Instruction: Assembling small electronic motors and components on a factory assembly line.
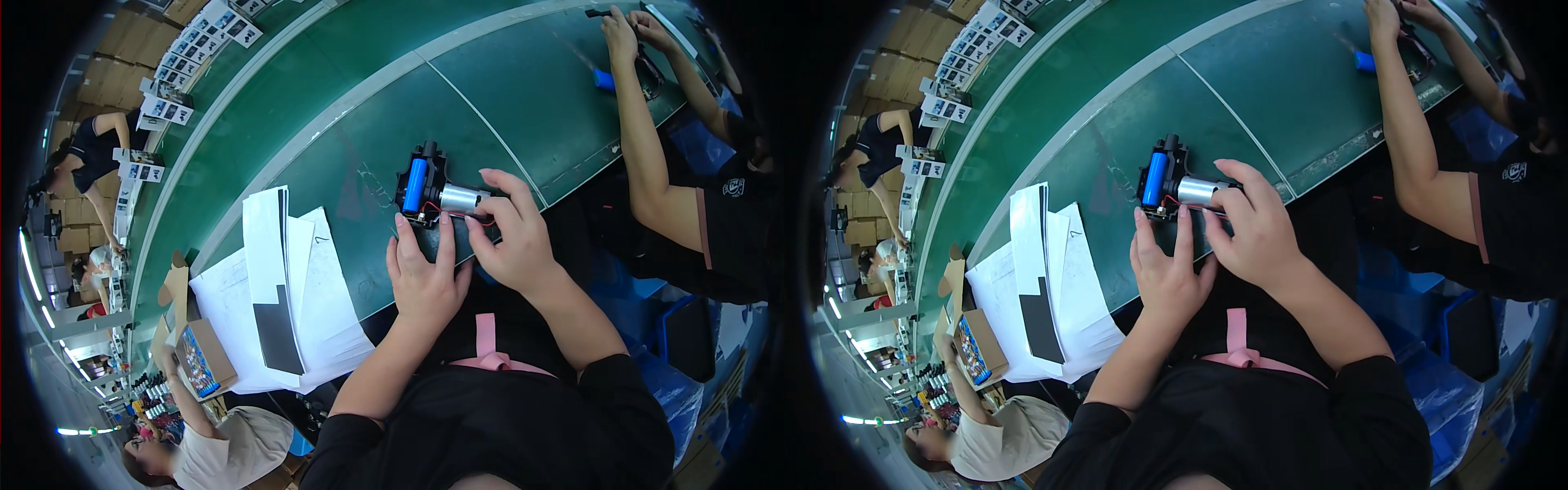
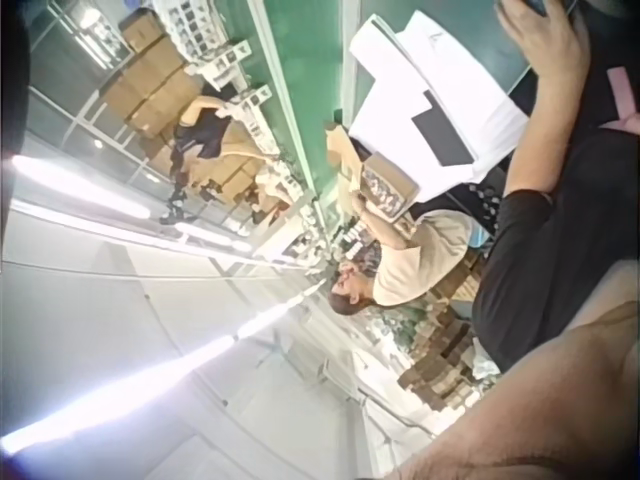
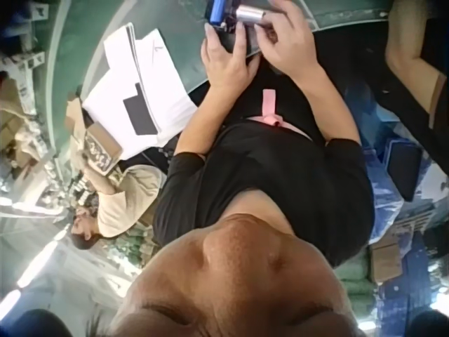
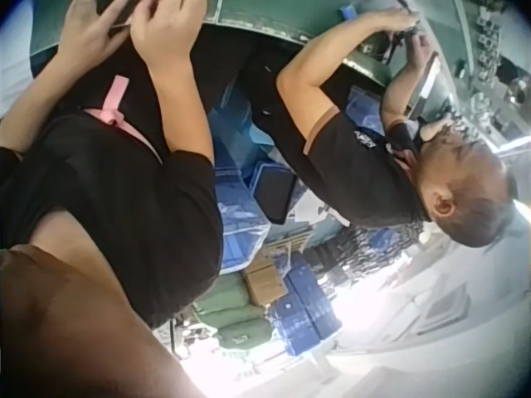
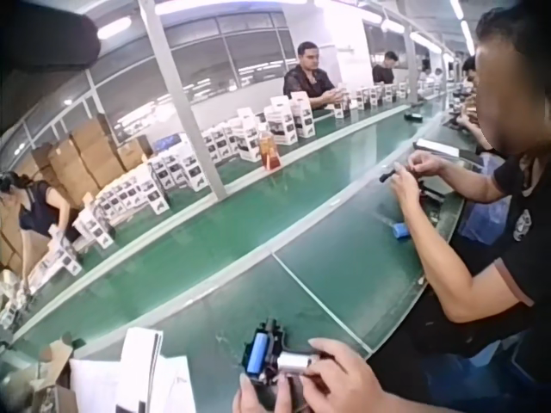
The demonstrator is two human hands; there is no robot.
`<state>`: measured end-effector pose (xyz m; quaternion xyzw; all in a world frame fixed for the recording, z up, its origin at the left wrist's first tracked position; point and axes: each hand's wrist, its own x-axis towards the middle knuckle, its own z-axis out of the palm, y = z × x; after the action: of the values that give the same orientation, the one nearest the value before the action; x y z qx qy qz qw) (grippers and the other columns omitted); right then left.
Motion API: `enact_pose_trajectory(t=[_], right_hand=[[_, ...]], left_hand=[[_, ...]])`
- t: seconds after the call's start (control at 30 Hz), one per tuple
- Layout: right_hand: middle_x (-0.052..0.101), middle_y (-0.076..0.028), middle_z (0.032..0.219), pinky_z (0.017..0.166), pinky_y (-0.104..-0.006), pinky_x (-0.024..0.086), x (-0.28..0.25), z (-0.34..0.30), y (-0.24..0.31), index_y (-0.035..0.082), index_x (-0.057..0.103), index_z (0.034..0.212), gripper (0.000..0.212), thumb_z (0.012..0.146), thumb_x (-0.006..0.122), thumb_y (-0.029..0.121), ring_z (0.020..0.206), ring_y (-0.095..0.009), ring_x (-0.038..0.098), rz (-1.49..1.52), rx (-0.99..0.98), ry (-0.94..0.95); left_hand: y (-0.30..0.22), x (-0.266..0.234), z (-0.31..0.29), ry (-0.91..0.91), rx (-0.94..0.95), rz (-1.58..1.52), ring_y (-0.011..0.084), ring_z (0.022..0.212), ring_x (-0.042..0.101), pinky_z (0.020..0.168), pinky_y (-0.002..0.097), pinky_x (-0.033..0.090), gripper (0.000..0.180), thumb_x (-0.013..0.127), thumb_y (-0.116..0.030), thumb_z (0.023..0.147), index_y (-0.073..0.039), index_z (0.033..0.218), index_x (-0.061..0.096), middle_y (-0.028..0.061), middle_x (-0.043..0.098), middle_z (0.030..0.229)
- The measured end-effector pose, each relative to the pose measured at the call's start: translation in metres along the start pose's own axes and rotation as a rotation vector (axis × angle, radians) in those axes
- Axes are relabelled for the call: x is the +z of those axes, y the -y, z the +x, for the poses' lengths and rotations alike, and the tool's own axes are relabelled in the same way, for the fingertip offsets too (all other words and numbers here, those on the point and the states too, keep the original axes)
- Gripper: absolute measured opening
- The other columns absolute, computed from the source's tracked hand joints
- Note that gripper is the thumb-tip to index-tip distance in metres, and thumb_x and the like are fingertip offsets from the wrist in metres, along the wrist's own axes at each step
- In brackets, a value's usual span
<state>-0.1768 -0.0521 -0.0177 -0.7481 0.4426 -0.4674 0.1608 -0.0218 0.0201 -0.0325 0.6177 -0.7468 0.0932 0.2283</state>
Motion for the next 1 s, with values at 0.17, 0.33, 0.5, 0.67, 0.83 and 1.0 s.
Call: enact_pose_trajectory(t=[0.17,0.33,0.5,0.67,0.83,1.0], right_hand=[[0.061,-0.022,0.128,0.091,-0.0414,0.057,-0.016,-0.004,-0.017,0.001,0.061,0.095,0.023,0.079,0.078,0.001,0.108,-0.038,0.068,0.189,0.070,0.061],[0.059,-0.024,0.131,0.095,-0.0404,0.055,-0.019,-0.001,-0.014,0.000,0.063,0.095,0.024,0.078,0.081,0.003,0.112,-0.039,0.068,0.315,0.264,0.013],[0.064,-0.020,0.126,0.095,-0.0391,0.054,-0.036,0.002,-0.022,-0.001,0.066,0.088,0.018,0.079,0.080,0.006,0.111,-0.035,0.068,0.095,0.138,0.111],[0.068,-0.015,0.116,0.087,-0.0368,0.055,-0.039,0.011,-0.023,-0.001,0.066,0.084,0.012,0.080,0.076,0.005,0.102,-0.030,0.070,0.251,0.257,0.234],[0.068,-0.014,0.107,0.085,-0.0340,0.052,-0.036,0.016,-0.021,-0.001,0.064,0.081,0.009,0.080,0.072,0.000,0.097,-0.028,0.068,0.273,0.323,0.250],[0.068,-0.013,0.103,0.081,-0.0344,0.052,-0.026,0.013,-0.016,-0.001,0.061,0.079,0.010,0.078,0.070,-0.001,0.092,-0.027,0.068,0.245,0.371,0.170]], left_hand=[[-0.002,-0.001,0.001,0.008,-0.015,-0.019,0.0495,0.135,0.042,0.102,0.0580,0.045,0.074,0.082,-0.036,0.078,-0.011,0.144,0.058,0.0418,0.035,0.146],[0.001,-0.001,0.001,0.005,-0.018,0.014,0.0469,0.125,0.051,0.104,0.0523,0.042,0.082,0.085,-0.036,0.074,-0.013,0.147,0.055,0.0394,0.033,0.149],[-0.004,0.000,0.003,-0.007,-0.018,0.032,0.0461,0.125,0.051,0.102,0.0525,0.043,0.082,0.086,-0.038,0.074,-0.014,0.146,0.056,0.0392,0.034,0.149],[-0.004,0.004,0.004,-0.032,-0.021,0.057,0.0457,0.125,0.051,0.100,0.0519,0.045,0.083,0.089,-0.042,0.072,-0.013,0.144,0.057,0.0390,0.034,0.148],[-0.005,0.001,0.007,-0.015,-0.035,0.063,0.0449,0.125,0.051,0.099,0.0514,0.045,0.084,0.089,-0.043,0.071,-0.013,0.143,0.058,0.0388,0.035,0.148],[-0.004,0.003,0.005,-0.015,-0.031,0.048,0.0447,0.125,0.050,0.098,0.0513,0.045,0.083,0.089,-0.043,0.072,-0.013,0.143,0.058,0.0381,0.035,0.148]])
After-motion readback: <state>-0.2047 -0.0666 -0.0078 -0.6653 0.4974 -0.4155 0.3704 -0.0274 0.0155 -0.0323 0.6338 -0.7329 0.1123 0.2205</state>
